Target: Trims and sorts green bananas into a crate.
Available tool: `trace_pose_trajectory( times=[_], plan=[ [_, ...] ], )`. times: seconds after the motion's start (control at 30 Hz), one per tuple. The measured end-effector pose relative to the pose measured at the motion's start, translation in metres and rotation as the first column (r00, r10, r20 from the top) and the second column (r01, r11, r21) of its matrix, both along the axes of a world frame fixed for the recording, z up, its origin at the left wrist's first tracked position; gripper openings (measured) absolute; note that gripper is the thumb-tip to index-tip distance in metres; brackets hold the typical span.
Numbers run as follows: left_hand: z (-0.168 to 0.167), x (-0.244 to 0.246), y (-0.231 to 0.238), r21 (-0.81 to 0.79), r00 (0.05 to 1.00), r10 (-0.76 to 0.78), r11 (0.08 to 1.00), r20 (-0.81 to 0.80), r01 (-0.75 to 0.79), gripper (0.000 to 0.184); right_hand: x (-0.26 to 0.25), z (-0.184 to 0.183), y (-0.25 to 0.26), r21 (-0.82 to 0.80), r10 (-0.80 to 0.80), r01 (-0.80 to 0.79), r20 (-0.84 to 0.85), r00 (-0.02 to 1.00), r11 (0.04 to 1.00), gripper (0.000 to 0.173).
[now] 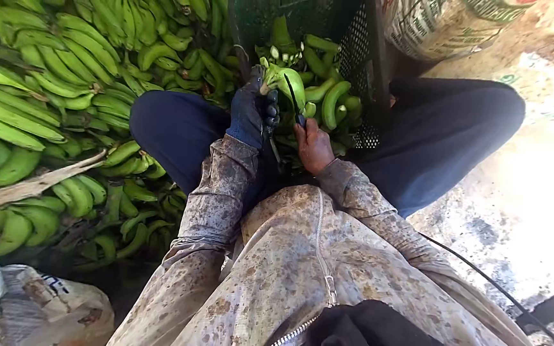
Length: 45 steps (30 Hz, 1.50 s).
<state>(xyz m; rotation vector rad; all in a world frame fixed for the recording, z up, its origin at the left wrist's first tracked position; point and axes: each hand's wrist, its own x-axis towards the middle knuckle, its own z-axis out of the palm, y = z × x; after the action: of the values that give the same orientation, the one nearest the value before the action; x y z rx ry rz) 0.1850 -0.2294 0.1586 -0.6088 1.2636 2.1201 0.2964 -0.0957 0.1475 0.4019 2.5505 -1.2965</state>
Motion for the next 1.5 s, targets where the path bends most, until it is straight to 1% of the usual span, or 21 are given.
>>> trace_pose_trajectory(
  times=[0.13, 0.2, 0.3, 0.37, 0.43, 0.5, 0.53, 0.6, 0.63, 0.7, 0.8, 0.9, 0.97, 1.07, 1.27, 1.37, 1.43, 1.5],
  plan=[
    [0.003, 0.002, 0.001, 0.063, 0.999, -0.036, 0.997, 0.04, 0.033, 0.043, -0.004, -0.007, -0.003, -0.01, -0.012, 0.013, 0.018, 1.0, 1.0, 0.039],
    [0.003, 0.002, 0.0, 0.08, 0.998, -0.062, 0.995, 0.034, 0.059, 0.042, -0.005, -0.006, -0.004, 0.005, -0.015, 0.015, 0.031, 0.999, 1.0, 0.039],
    [0.002, -0.001, -0.001, 0.042, 0.979, -0.2, 0.979, -0.039, 0.202, 0.039, -0.021, -0.007, -0.002, 0.013, -0.032, 0.032, 0.018, 0.999, 0.999, 0.041],
    [0.0, 0.0, -0.003, 0.04, 0.964, -0.263, 0.963, -0.047, 0.265, 0.039, -0.035, -0.006, 0.0, -0.005, -0.017, 0.017, 0.03, 0.999, 1.0, 0.046],
    [0.001, -0.002, -0.006, 0.073, 0.974, -0.226, 0.971, -0.021, 0.227, 0.038, -0.037, -0.006, 0.003, -0.015, 0.01, -0.009, 0.017, 1.0, 1.0, 0.044],
    [-0.001, -0.004, -0.011, 0.139, 0.986, -0.168, 0.976, -0.01, 0.167, 0.04, -0.026, -0.006, -0.001, -0.004, 0.012, -0.012, 0.003, 1.0, 1.0, 0.043],
    [-0.001, -0.007, -0.014, 0.176, 0.984, -0.177, 0.968, -0.02, 0.178, 0.041, -0.025, -0.007, -0.002, -0.008, 0.0, 0.0, 0.013, 1.0, 1.0, 0.043],
    [-0.001, -0.008, -0.016, 0.197, 0.975, -0.224, 0.955, -0.014, 0.222, 0.04, -0.036, -0.006, -0.001, -0.013, 0.01, -0.009, 0.062, 0.998, 1.0, 0.044],
    [-0.002, -0.006, -0.018, 0.202, 0.966, -0.259, 0.946, -0.004, 0.255, 0.039, -0.041, -0.006, 0.0, -0.009, 0.031, -0.031, 0.079, 0.996, 0.999, 0.045],
    [-0.004, -0.006, -0.024, 0.239, 0.959, -0.282, 0.932, 0.004, 0.273, 0.038, -0.048, -0.005, 0.001, -0.021, 0.078, -0.076, 0.083, 0.994, 0.997, 0.044],
    [-0.013, -0.017, -0.033, 0.31, 0.98, -0.199, 0.933, 0.026, 0.181, 0.045, -0.042, -0.007, -0.002, -0.01, 0.084, -0.084, 0.05, 0.995, 0.996, 0.042],
    [-0.03, -0.024, -0.044, 0.289, 0.991, -0.093, 0.955, 0.094, 0.062, 0.05, -0.049, -0.014, -0.02, -0.015, 0.121, -0.12, 0.181, 0.976, 0.993, 0.045],
    [-0.037, -0.02, -0.05, 0.246, 0.992, -0.042, 0.969, 0.121, 0.011, 0.05, -0.056, -0.023, -0.033, -0.029, 0.152, -0.15, 0.204, 0.967, 0.988, 0.048],
    [-0.038, -0.023, -0.055, 0.18, 0.993, 0.008, 0.983, 0.114, -0.028, 0.052, -0.065, -0.029, -0.042, -0.044, 0.164, -0.159, 0.174, 0.971, 0.986, 0.047],
    [-0.041, -0.02, -0.056, 0.114, 0.993, 0.005, 0.993, 0.122, -0.019, 0.055, -0.068, -0.024, -0.047, 0.02, 0.151, -0.164, 0.284, 0.947, 0.986, 0.047],
    [-0.044, -0.021, -0.057, 0.067, 0.993, -0.01, 0.998, 0.12, 0.002, 0.049, -0.087, -0.028, -0.052, -0.005, 0.152, -0.16, 0.324, 0.934, 0.987, 0.048],
    [-0.047, -0.019, -0.059, 0.059, 0.991, 0.026, 0.998, 0.131, -0.034, 0.049, -0.104, -0.03, -0.059, -0.026, 0.191, -0.196, 0.371, 0.909, 0.98, 0.051],
    [-0.046, -0.021, -0.065, 0.102, 0.984, 0.071, 0.991, 0.16, -0.088, 0.053, -0.112, -0.034, -0.064, -0.049, 0.227, -0.226, 0.385, 0.894, 0.973, 0.053]
  ],
)
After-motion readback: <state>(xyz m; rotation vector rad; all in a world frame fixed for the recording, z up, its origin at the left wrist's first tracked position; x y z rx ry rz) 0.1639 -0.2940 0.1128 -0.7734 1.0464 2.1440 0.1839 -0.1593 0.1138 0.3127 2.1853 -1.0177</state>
